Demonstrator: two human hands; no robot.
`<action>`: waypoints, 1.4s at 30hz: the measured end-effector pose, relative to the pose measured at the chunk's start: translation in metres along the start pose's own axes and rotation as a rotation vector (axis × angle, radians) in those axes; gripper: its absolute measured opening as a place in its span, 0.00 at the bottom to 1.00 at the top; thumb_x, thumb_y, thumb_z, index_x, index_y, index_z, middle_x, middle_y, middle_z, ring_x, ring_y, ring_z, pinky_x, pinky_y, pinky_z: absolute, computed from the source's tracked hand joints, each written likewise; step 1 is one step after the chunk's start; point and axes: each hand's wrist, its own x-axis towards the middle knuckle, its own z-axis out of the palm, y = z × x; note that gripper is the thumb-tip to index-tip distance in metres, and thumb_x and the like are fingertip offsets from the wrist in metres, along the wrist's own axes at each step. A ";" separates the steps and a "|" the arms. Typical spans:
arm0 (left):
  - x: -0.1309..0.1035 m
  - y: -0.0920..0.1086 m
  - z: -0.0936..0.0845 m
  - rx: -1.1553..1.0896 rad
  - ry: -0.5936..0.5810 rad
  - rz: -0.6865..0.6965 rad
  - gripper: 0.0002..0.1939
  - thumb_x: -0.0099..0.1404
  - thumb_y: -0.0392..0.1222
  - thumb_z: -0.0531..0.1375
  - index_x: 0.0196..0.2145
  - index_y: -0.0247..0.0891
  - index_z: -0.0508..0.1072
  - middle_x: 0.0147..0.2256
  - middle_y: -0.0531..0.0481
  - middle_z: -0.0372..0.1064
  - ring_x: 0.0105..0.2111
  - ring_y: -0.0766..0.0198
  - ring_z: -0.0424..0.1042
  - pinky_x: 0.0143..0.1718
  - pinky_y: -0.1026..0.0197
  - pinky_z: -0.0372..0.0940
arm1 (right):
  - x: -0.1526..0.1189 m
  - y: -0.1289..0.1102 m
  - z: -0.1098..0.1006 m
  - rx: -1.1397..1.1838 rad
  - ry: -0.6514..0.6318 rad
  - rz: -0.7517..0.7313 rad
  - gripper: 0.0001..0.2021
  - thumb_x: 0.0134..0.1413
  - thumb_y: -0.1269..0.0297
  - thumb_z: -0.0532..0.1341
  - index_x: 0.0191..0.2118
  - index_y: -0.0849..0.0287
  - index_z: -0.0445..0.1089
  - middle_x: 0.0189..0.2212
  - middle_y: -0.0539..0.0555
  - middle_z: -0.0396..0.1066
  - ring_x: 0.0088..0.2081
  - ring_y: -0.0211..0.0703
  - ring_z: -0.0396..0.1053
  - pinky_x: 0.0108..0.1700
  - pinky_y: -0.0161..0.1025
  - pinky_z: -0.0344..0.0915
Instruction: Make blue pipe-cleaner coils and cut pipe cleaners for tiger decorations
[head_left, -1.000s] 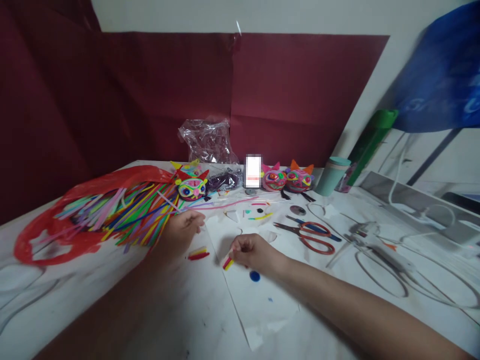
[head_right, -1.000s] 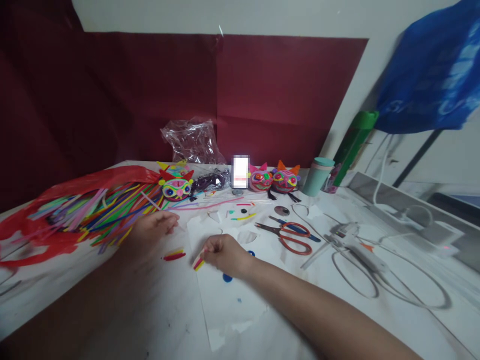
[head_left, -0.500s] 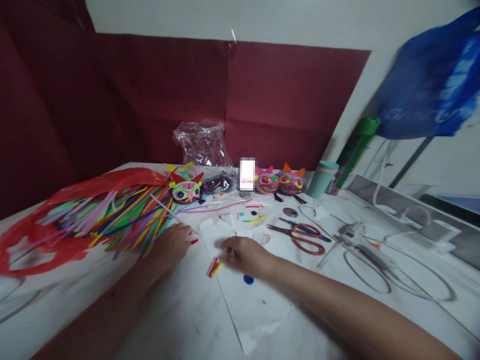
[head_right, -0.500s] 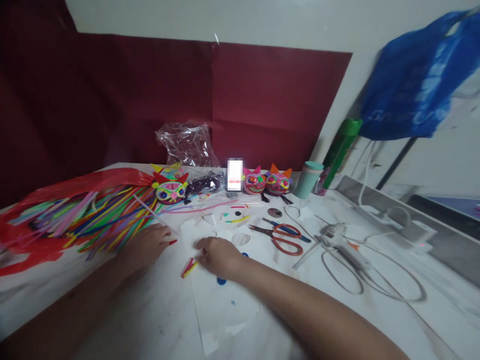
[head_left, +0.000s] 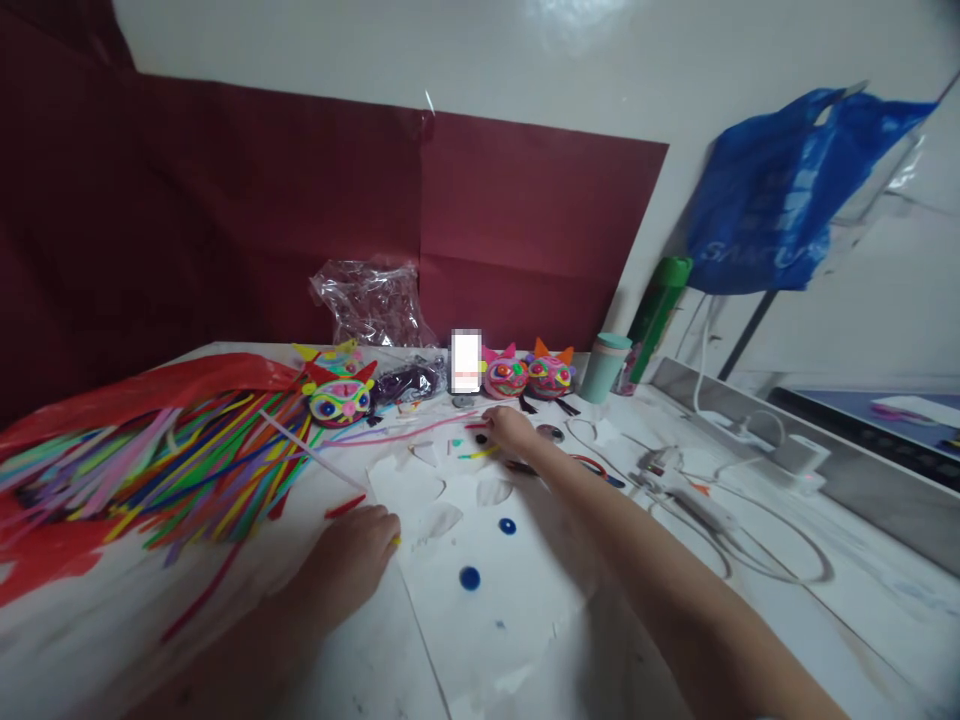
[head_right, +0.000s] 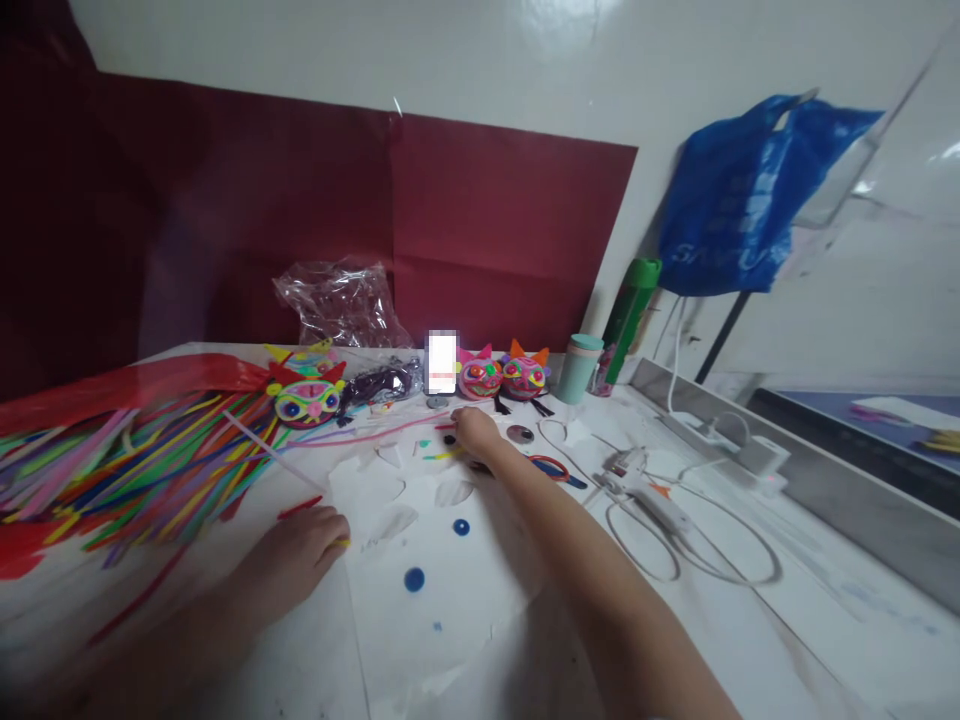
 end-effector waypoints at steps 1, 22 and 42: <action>0.002 -0.006 0.000 0.009 0.010 -0.011 0.11 0.61 0.33 0.48 0.27 0.38 0.68 0.31 0.46 0.69 0.35 0.59 0.67 0.37 0.59 0.58 | 0.003 -0.002 0.003 -0.014 -0.004 -0.005 0.14 0.59 0.62 0.56 0.49 0.61 0.64 0.47 0.56 0.65 0.43 0.44 0.67 0.43 0.46 0.67; -0.010 0.037 -0.001 -0.078 -0.115 0.249 0.06 0.58 0.38 0.59 0.25 0.37 0.70 0.34 0.49 0.71 0.39 0.57 0.66 0.42 0.55 0.58 | -0.022 0.023 0.002 0.067 0.017 -0.284 0.08 0.54 0.72 0.55 0.38 0.66 0.69 0.38 0.61 0.70 0.38 0.43 0.66 0.38 0.34 0.58; -0.011 0.022 0.006 -0.364 0.494 0.456 0.08 0.61 0.33 0.52 0.29 0.38 0.70 0.26 0.50 0.70 0.29 0.65 0.68 0.33 0.64 0.61 | -0.074 -0.025 -0.018 0.426 0.127 -0.259 0.07 0.53 0.70 0.52 0.31 0.61 0.66 0.23 0.50 0.68 0.24 0.35 0.62 0.27 0.30 0.56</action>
